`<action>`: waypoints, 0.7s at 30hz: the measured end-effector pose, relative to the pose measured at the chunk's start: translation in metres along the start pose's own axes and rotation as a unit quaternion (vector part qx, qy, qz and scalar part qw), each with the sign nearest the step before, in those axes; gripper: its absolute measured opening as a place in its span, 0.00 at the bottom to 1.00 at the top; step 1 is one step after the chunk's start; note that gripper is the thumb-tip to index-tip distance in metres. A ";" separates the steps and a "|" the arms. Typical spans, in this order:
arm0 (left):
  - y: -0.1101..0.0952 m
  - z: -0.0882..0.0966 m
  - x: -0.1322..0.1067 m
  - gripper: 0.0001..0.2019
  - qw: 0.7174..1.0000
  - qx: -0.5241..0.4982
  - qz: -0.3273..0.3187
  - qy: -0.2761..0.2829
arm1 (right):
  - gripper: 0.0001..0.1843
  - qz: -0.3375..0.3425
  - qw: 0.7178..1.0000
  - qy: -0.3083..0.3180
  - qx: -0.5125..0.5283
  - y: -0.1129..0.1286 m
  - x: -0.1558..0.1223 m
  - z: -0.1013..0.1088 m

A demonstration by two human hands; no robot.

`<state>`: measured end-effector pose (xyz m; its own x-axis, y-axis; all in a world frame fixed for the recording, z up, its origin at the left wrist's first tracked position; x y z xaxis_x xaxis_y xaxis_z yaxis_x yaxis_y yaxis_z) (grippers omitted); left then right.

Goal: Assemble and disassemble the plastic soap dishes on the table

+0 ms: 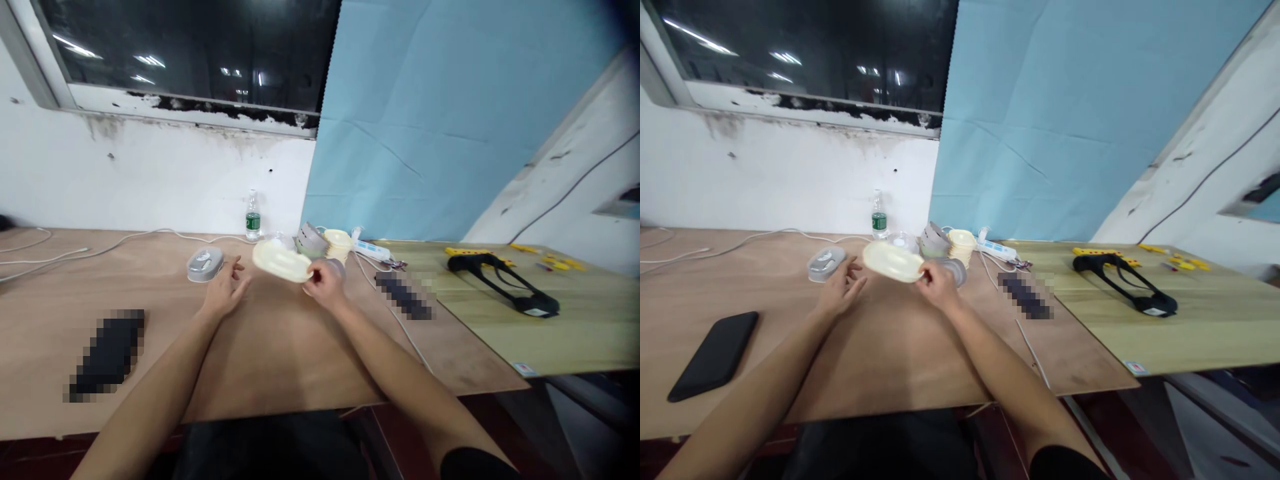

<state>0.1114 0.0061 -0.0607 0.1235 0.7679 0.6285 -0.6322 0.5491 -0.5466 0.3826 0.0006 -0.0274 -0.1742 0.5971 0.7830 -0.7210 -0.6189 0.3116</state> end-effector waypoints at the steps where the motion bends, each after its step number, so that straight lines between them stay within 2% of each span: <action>1: -0.004 -0.001 -0.002 0.30 1.000 -0.012 -0.003 0.010 | 0.11 0.000 0.999 0.034 0.028 0.010 -0.007 -0.009; 4: -0.011 -0.002 -0.006 0.29 0.999 -0.023 0.017 0.018 | 0.14 -0.070 0.989 0.109 0.078 0.023 -0.025 -0.032; 7: -0.014 -0.003 -0.009 0.26 0.998 -0.023 0.046 0.026 | 0.19 -0.125 0.976 0.152 0.098 0.021 -0.033 -0.042; 12: -0.013 -0.006 -0.010 0.24 0.994 -0.018 0.056 0.093 | 0.21 -0.163 0.966 0.175 0.095 0.007 -0.031 -0.039; 16: -0.008 -0.011 -0.011 0.30 0.987 -0.008 0.077 0.140 | 0.21 -0.140 0.961 0.226 0.069 0.008 -0.032 -0.036; 18: -0.006 -0.014 -0.012 0.29 0.983 0.010 0.079 0.166 | 0.21 -0.128 0.965 0.222 0.047 0.008 -0.031 -0.035; 21: -0.005 -0.019 -0.013 0.26 0.972 0.030 0.062 0.227 | 0.21 -0.131 0.978 0.160 0.005 0.001 -0.028 -0.029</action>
<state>0.1278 -0.0004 -0.0766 0.3589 0.9010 0.2439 -0.7054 0.4329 -0.5613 0.3672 -0.0017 -0.0651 -0.1870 0.8641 0.4673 -0.7627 -0.4275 0.4854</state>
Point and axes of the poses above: each hand's wrist, its own x-axis towards the middle knuckle, its own z-axis out of the back of the hand, y = z × x, the point moved 4 cm from there along x, towards the middle knuckle, and after that the axes turned 6 degrees about -x, right-handed, at the moved point
